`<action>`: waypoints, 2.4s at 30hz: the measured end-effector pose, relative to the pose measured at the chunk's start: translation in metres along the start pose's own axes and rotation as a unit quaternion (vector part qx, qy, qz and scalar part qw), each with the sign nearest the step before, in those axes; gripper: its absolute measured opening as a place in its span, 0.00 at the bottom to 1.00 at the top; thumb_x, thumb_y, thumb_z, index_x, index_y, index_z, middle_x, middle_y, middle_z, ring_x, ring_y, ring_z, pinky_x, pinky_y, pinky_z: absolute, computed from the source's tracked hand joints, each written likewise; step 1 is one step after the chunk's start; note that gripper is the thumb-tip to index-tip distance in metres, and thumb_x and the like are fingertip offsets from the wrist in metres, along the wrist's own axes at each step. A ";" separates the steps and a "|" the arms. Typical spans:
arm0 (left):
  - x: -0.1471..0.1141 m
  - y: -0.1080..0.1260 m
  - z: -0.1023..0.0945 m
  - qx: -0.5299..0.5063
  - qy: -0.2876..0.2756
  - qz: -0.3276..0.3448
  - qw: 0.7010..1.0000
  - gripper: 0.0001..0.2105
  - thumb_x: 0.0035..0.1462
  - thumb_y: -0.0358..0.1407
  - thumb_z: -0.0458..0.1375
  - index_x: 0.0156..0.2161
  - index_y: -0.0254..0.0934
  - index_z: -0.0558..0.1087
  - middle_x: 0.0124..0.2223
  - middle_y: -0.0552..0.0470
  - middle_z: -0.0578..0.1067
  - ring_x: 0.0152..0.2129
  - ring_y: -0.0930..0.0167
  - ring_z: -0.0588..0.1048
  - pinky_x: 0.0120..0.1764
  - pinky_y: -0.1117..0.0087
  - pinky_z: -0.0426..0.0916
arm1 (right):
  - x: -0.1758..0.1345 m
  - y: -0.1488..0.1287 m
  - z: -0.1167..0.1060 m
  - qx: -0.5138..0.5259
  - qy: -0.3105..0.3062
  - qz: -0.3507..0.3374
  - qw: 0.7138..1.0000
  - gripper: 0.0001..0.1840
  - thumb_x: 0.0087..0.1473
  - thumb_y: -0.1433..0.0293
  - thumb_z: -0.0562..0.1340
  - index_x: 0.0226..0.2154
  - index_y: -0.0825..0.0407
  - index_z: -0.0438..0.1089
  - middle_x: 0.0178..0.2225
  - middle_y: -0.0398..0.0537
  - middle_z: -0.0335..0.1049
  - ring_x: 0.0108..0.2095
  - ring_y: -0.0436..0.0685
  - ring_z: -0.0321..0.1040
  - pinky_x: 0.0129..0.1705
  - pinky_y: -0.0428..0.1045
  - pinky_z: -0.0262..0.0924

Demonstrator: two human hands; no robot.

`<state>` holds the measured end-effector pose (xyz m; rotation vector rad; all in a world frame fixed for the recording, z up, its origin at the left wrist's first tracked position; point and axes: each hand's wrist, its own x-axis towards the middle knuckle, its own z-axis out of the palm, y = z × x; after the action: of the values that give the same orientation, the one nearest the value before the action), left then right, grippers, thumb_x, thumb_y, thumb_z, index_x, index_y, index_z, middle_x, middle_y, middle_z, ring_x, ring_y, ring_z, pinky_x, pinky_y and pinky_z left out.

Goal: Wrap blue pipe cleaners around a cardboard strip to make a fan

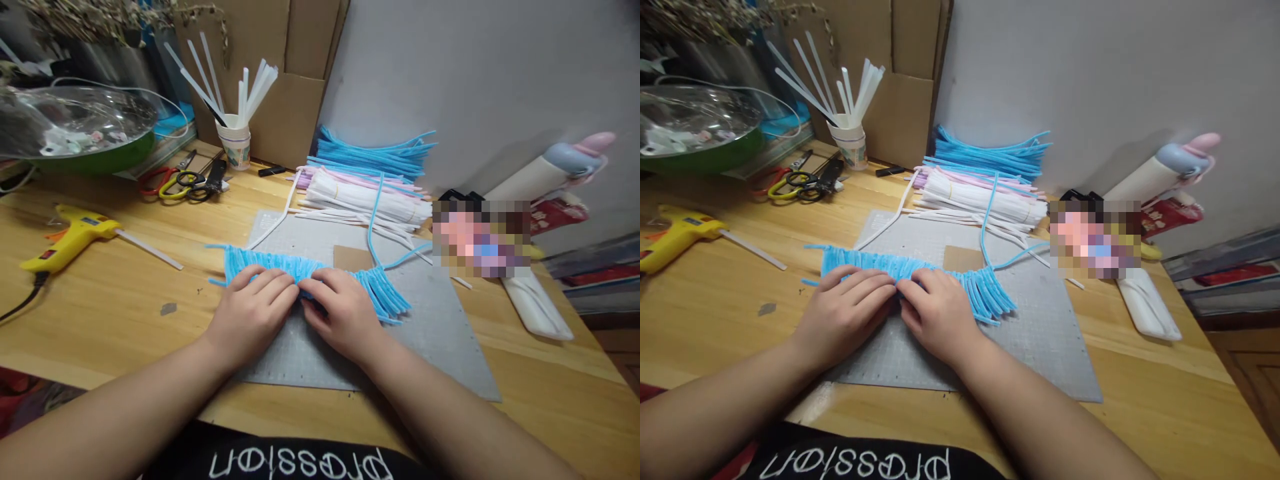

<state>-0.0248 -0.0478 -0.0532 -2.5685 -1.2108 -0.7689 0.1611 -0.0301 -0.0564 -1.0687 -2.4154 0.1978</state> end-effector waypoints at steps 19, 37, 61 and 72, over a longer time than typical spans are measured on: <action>0.001 0.006 -0.007 0.017 0.047 -0.010 0.999 0.02 0.56 0.28 0.57 0.35 0.36 0.70 0.36 0.55 0.79 0.34 0.70 0.77 0.42 0.63 0.62 | -0.004 0.000 0.001 0.077 0.029 -0.014 0.997 0.09 0.56 0.76 0.56 0.35 0.54 0.71 0.37 0.52 0.69 0.37 0.55 0.65 0.40 0.50 0.61; -0.001 0.001 0.002 -0.071 -0.164 -0.131 0.975 0.10 0.54 0.32 0.55 0.42 0.42 0.72 0.40 0.51 0.71 0.41 0.63 0.67 0.43 0.58 0.58 | -0.009 -0.005 0.003 0.111 -0.065 0.069 0.989 0.10 0.54 0.74 0.58 0.41 0.53 0.64 0.45 0.54 0.63 0.46 0.59 0.61 0.49 0.55 0.60; 0.000 0.003 0.004 -0.129 -0.154 -0.120 0.972 0.05 0.58 0.32 0.54 0.40 0.36 0.69 0.41 0.47 0.71 0.41 0.63 0.67 0.43 0.59 0.62 | -0.014 -0.005 -0.006 0.012 -0.083 0.090 0.992 0.07 0.53 0.70 0.61 0.38 0.54 0.66 0.42 0.54 0.65 0.44 0.62 0.60 0.45 0.56 0.59; 0.007 0.010 0.006 -0.069 -0.182 -0.103 0.975 0.04 0.58 0.36 0.54 0.37 0.39 0.69 0.41 0.48 0.71 0.40 0.62 0.66 0.41 0.59 0.61 | -0.013 -0.004 -0.004 0.001 -0.089 0.067 0.994 0.05 0.52 0.75 0.58 0.33 0.52 0.67 0.37 0.51 0.64 0.39 0.59 0.59 0.41 0.53 0.56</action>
<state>-0.0109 -0.0472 -0.0538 -2.8174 -1.6017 -0.4393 0.1679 -0.0427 -0.0560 -1.2610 -2.4983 0.3552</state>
